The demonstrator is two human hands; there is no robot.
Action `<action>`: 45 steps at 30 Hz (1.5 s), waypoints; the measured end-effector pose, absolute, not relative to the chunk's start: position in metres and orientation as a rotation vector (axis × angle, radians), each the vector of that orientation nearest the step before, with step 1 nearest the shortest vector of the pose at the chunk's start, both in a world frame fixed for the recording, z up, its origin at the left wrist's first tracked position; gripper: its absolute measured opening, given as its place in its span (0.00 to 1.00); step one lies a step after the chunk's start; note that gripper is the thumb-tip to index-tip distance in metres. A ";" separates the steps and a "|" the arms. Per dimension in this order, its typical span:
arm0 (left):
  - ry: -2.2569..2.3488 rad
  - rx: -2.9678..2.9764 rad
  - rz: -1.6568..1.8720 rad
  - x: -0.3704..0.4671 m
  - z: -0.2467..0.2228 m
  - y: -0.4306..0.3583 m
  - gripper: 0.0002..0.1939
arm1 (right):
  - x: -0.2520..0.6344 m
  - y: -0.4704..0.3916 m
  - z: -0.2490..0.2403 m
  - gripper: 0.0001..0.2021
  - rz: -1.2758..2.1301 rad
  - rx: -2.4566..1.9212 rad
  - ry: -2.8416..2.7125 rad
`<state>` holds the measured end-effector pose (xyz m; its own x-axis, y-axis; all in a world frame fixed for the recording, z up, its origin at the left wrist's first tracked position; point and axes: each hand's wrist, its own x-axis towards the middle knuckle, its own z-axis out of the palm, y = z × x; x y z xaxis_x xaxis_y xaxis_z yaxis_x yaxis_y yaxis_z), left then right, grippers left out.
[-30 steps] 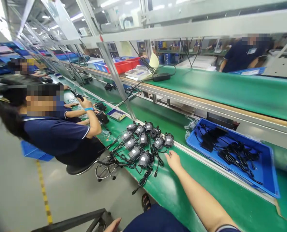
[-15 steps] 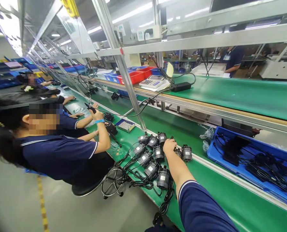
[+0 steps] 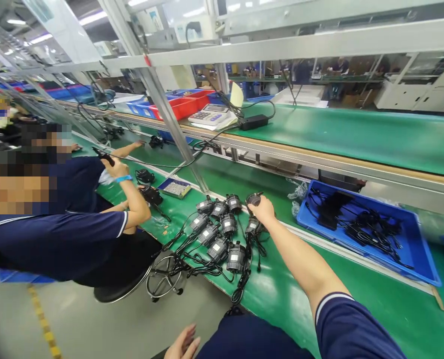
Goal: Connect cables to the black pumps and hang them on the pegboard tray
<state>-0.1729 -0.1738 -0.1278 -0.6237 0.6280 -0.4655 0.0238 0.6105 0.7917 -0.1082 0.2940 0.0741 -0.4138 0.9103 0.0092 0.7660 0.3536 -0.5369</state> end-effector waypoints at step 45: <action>1.556 0.328 1.072 -0.001 -0.102 0.104 0.25 | 0.175 0.335 -0.048 0.21 0.593 -1.390 -2.453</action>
<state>-0.0013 0.1043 -0.1019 -0.3004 0.7115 -0.6352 -0.3402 0.5422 0.7683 0.1745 0.3349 -0.0482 -0.5084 0.8608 0.0244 0.7546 0.4590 -0.4688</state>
